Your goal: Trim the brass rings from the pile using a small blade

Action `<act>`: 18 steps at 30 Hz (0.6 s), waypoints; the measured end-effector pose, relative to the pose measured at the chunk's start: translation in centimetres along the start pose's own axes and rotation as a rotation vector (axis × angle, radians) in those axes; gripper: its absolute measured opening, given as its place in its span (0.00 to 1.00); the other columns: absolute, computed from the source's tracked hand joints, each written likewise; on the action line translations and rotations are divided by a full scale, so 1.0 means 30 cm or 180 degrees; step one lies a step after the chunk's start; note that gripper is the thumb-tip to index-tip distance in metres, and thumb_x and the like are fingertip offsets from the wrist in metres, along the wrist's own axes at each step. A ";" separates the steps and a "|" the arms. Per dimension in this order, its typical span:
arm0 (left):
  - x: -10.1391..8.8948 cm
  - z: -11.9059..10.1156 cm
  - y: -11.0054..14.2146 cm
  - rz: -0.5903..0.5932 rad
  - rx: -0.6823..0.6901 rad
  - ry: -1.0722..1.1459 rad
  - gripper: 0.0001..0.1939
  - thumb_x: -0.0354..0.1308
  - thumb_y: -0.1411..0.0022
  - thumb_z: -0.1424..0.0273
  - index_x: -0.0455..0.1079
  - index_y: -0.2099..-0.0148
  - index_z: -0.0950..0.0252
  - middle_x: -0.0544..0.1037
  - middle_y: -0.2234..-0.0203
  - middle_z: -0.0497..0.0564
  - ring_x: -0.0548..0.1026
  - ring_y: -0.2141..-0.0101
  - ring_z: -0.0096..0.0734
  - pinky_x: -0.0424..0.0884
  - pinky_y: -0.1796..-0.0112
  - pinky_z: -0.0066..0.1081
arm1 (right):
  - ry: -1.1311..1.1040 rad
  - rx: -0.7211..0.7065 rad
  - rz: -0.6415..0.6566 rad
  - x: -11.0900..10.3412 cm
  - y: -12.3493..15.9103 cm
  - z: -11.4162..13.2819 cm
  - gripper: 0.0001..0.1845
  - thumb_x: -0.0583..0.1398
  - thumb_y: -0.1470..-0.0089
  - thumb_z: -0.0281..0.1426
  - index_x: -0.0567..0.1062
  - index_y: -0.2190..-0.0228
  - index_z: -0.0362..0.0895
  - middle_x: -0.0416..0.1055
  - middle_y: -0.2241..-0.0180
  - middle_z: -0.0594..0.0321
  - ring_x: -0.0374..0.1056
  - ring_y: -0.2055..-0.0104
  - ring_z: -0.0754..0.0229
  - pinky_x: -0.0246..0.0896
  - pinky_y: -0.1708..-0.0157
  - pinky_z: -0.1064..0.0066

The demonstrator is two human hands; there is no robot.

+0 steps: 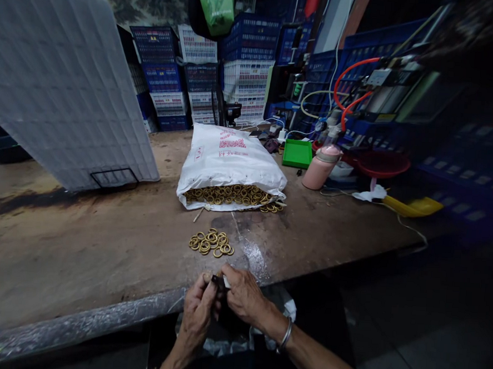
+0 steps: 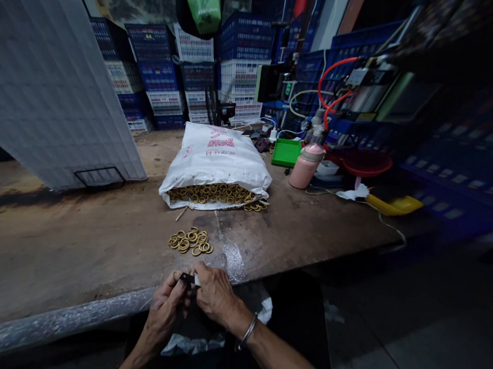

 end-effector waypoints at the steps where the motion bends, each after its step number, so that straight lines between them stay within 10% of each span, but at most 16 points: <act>1: -0.003 0.005 0.002 -0.0037 -0.0064 -0.0001 0.17 0.58 0.53 0.55 0.61 0.72 0.63 0.66 0.85 0.41 0.61 0.86 0.17 0.55 0.85 0.18 | 0.0103 0.0052 0.0011 0.002 -0.002 -0.003 0.16 0.49 0.61 0.22 0.65 0.66 0.44 0.67 0.75 0.64 0.61 0.74 0.63 0.46 0.75 0.75; 18: 0.012 -0.002 0.033 0.0061 -0.0560 0.1124 0.12 0.60 0.51 0.62 0.66 0.69 0.66 0.74 0.75 0.49 0.64 0.82 0.20 0.56 0.84 0.21 | 0.0870 0.0952 -0.0490 -0.082 -0.149 -0.129 0.11 0.51 0.50 0.30 0.63 0.62 0.43 0.71 0.70 0.58 0.66 0.70 0.59 0.46 0.74 0.72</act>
Point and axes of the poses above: each hand's wrist, its own y-axis away from the middle knuckle, its own x-axis out of the palm, z = x × y, the point moved 8 cm from there along -y, towards the middle knuckle
